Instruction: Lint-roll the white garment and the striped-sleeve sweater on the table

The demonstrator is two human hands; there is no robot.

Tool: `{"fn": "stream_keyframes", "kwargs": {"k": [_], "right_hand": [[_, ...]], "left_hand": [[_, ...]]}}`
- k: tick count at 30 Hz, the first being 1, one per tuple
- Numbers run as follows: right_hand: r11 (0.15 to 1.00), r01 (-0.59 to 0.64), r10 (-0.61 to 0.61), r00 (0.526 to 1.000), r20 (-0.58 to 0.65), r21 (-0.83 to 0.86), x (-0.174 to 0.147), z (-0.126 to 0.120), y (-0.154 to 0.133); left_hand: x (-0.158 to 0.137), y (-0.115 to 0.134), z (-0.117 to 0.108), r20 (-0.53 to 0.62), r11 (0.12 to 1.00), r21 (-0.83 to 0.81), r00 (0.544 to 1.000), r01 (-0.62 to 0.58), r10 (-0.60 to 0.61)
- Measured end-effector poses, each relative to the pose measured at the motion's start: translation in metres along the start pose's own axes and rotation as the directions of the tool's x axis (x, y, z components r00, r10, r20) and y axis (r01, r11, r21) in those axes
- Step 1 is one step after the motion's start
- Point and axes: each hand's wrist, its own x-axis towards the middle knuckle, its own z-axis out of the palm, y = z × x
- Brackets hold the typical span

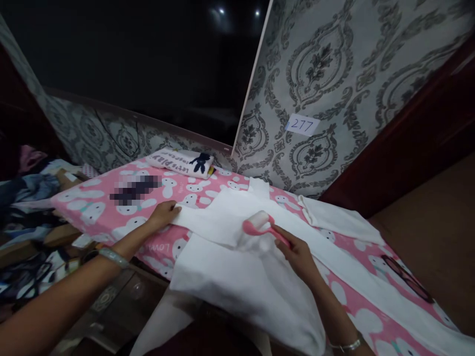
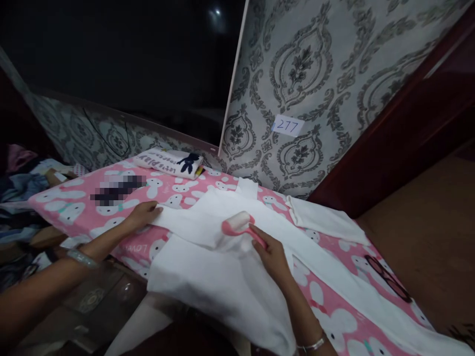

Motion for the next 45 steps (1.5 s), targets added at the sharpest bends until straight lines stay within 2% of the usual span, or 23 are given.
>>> {"fn": "stream_keyframes", "kwargs": {"k": [2, 5, 8, 10, 13, 17, 20, 23, 25, 28, 30, 32, 35, 37, 41, 43, 45], "right_hand": [[0.987, 0.135, -0.119, 0.979, 0.167, -0.089, 0.012, 0.022, -0.016], [0.945, 0.237, -0.143, 0.919, 0.366, -0.226, 0.038, 0.066, -0.041], [0.924, 0.269, -0.141, 0.9, 0.413, -0.27, 0.064, 0.104, -0.059], [0.924, 0.28, -0.152, 0.894, 0.422, -0.26, 0.073, 0.112, -0.062], [0.926, 0.285, -0.154, 0.884, 0.442, -0.248, 0.067, 0.092, -0.045], [0.962, 0.215, -0.134, 0.91, 0.393, -0.171, 0.031, 0.027, 0.005], [0.982, 0.117, -0.061, 0.939, 0.338, -0.15, 0.003, -0.02, 0.03], [0.985, 0.035, 0.018, 0.951, 0.308, -0.167, -0.01, -0.045, 0.027], [0.984, 0.028, 0.023, 0.959, 0.283, -0.174, -0.007, -0.046, 0.012], [0.978, 0.128, -0.073, 0.95, 0.302, -0.165, 0.01, -0.02, -0.017], [0.955, 0.241, -0.164, 0.914, 0.372, -0.172, 0.027, 0.012, -0.038], [0.923, 0.34, -0.226, 0.857, 0.462, -0.178, 0.047, 0.05, -0.057], [0.914, 0.391, -0.263, 0.772, 0.579, -0.106, 0.078, 0.109, -0.085], [0.922, 0.383, -0.278, 0.745, 0.606, -0.047, 0.096, 0.147, -0.104], [0.925, 0.374, -0.338, 0.73, 0.594, 0.067, 0.117, 0.206, -0.136], [0.932, 0.336, -0.348, 0.739, 0.577, 0.132, 0.12, 0.222, -0.145], [0.946, 0.277, -0.324, 0.77, 0.549, 0.169, 0.122, 0.224, -0.146]], "left_hand": [[-0.007, -0.005, 0.006, -0.04, 0.995, 0.096, 0.999, -0.017, 0.021], [-0.016, -0.008, 0.016, -0.075, 0.971, 0.239, 0.996, -0.027, 0.046], [-0.019, -0.01, 0.022, -0.107, 0.95, 0.313, 0.994, 0.002, 0.034], [-0.018, -0.012, 0.022, -0.126, 0.941, 0.336, 0.992, 0.025, 0.019], [-0.017, -0.013, 0.021, -0.137, 0.92, 0.391, 0.99, 0.043, 0.012], [-0.016, -0.012, 0.022, -0.119, 0.883, 0.467, 0.993, 0.039, 0.019], [-0.016, -0.012, 0.025, -0.103, 0.877, 0.48, 0.995, 0.036, 0.016], [-0.016, -0.013, 0.026, -0.144, 0.928, 0.368, 0.99, 0.049, 0.005], [-0.017, -0.015, 0.024, -0.237, 0.987, 0.156, 0.971, 0.05, -0.011], [-0.022, -0.022, 0.018, -0.446, 0.975, -0.223, 0.89, -0.011, -0.092], [-0.03, -0.03, 0.011, -0.543, 0.927, -0.37, 0.824, -0.059, -0.163], [-0.04, -0.039, 0.0, -0.574, 0.89, -0.451, 0.787, -0.071, -0.228], [-0.059, -0.05, -0.019, -0.586, 0.841, -0.536, 0.749, -0.073, -0.308], [-0.071, -0.052, -0.034, -0.625, 0.818, -0.564, 0.707, -0.115, -0.331], [-0.091, -0.04, -0.063, -0.711, 0.805, -0.563, 0.606, -0.186, -0.357], [-0.1, -0.032, -0.072, -0.733, 0.812, -0.552, 0.576, -0.191, -0.362], [-0.106, -0.027, -0.075, -0.747, 0.817, -0.541, 0.56, -0.199, -0.358]]}}
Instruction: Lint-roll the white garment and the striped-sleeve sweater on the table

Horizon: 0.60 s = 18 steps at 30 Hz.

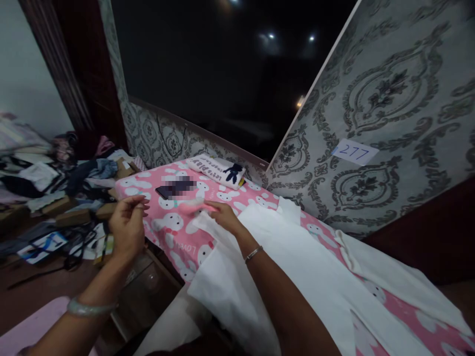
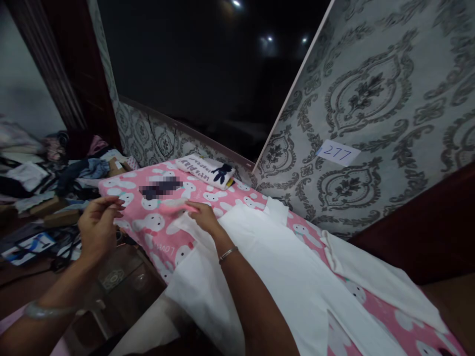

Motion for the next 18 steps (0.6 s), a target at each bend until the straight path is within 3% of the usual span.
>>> {"fn": "stream_keyframes", "kwargs": {"k": [3, 6, 8, 11, 12, 13, 15, 18], "right_hand": [[0.99, -0.072, 0.083, 0.993, -0.09, 0.118, -0.014, -0.02, 0.01], [0.983, -0.079, 0.116, 0.967, -0.228, 0.164, -0.044, -0.055, 0.027], [0.997, -0.057, 0.069, 0.942, -0.327, 0.047, -0.071, -0.076, 0.042], [0.98, -0.117, 0.057, 0.938, -0.341, -0.16, -0.121, -0.095, 0.068], [0.971, -0.153, 0.089, 0.944, -0.318, -0.183, -0.139, -0.099, 0.077], [0.966, -0.186, 0.127, 0.947, -0.295, -0.181, -0.158, -0.105, 0.086], [0.962, -0.239, 0.196, 0.941, -0.276, -0.132, -0.195, -0.118, 0.1], [0.938, -0.332, 0.291, 0.91, -0.294, -0.1, -0.239, -0.144, 0.104]], "left_hand": [[-0.009, -0.005, 0.006, 0.06, 0.999, 0.001, 0.997, -0.047, 0.047], [-0.024, -0.02, 0.031, 0.325, 0.993, 0.075, 0.943, -0.096, 0.066], [-0.036, -0.031, 0.055, 0.565, 0.961, 0.164, 0.82, -0.221, 0.092], [-0.055, -0.047, 0.087, 0.848, 0.794, 0.199, 0.507, -0.575, 0.155], [-0.06, -0.052, 0.094, 0.899, 0.717, 0.193, 0.413, -0.67, 0.145], [-0.064, -0.058, 0.099, 0.929, 0.648, 0.194, 0.35, -0.737, 0.119], [-0.07, -0.068, 0.104, 0.951, 0.557, 0.21, 0.301, -0.804, 0.075], [-0.071, -0.078, 0.103, 0.954, 0.518, 0.207, 0.289, -0.83, 0.081]]}}
